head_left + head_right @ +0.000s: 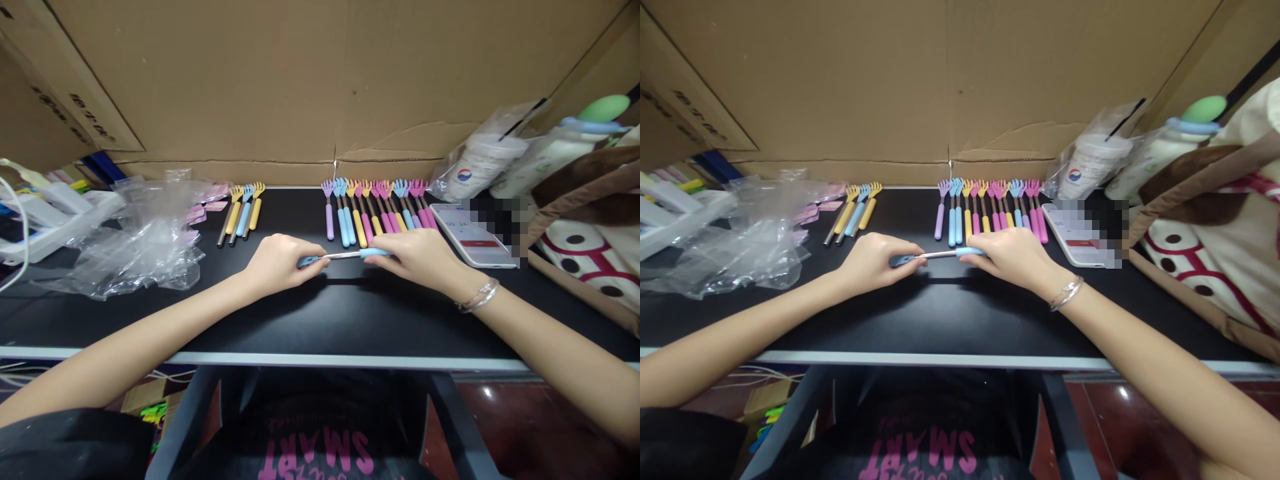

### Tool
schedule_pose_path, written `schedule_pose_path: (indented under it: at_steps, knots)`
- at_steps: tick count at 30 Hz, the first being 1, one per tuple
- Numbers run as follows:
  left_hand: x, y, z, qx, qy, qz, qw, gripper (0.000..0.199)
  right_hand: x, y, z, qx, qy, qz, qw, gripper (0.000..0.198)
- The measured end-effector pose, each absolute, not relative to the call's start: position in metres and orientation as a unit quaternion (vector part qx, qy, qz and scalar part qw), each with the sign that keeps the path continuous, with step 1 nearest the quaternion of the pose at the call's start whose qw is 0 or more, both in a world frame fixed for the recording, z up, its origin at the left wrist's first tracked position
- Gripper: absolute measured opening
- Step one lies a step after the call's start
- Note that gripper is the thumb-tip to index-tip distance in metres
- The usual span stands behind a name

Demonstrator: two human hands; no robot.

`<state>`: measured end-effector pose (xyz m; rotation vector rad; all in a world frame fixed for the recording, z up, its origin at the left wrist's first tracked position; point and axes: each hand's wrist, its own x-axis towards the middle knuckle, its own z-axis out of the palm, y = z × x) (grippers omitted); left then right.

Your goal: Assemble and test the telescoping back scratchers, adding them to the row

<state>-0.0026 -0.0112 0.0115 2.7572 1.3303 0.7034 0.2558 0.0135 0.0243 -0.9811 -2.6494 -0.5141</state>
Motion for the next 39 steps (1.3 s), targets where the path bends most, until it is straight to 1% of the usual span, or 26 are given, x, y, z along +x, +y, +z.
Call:
schedule_pose_path:
  at_steps: [4,6,9,11,14,19,27,31,35,37,39]
  knots:
    - [-0.002,-0.011,0.016,0.869,0.443,0.197,0.101,0.028,0.255,0.010,0.029,-0.322,-0.912,-0.208,0.143,0.045]
    - [-0.003,-0.010,0.017,0.866,0.442,0.189,0.134,0.030,0.255,0.008,0.032,-0.316,-0.909,-0.225,0.150,0.043]
    - [-0.004,-0.009,0.018,0.866,0.439,0.183,0.154,0.031,0.255,0.006,0.034,-0.314,-0.902,-0.252,0.155,0.041]
    - [-0.005,-0.008,0.018,0.868,0.436,0.188,0.143,0.031,0.255,0.006,0.033,-0.317,-0.896,-0.268,0.160,0.041]
    - [-0.006,-0.008,0.016,0.876,0.425,0.215,0.074,0.028,0.254,0.006,0.030,-0.313,-0.886,-0.290,0.181,0.040]
    - [-0.007,-0.008,0.012,0.880,0.382,0.262,-0.102,0.023,0.253,0.006,0.030,-0.316,-0.883,-0.290,0.191,0.040]
    - [-0.011,-0.007,0.017,0.868,0.299,0.283,-0.277,0.024,0.254,0.008,0.028,-0.349,-0.895,-0.221,0.167,0.050]
    - [-0.013,-0.009,0.024,0.855,0.255,0.268,-0.364,0.025,0.254,0.012,0.023,-0.358,-0.912,-0.144,0.138,0.055]
    - [-0.014,-0.009,0.026,0.851,0.236,0.255,-0.394,0.022,0.252,0.013,0.020,-0.352,-0.929,-0.043,0.110,0.050]
    - [-0.014,-0.009,0.025,0.855,0.239,0.256,-0.382,0.023,0.251,0.012,0.020,-0.353,-0.929,-0.036,0.104,0.049]
    - [-0.013,-0.007,0.022,0.863,0.248,0.260,-0.355,0.024,0.251,0.011,0.020,-0.355,-0.927,-0.058,0.107,0.049]
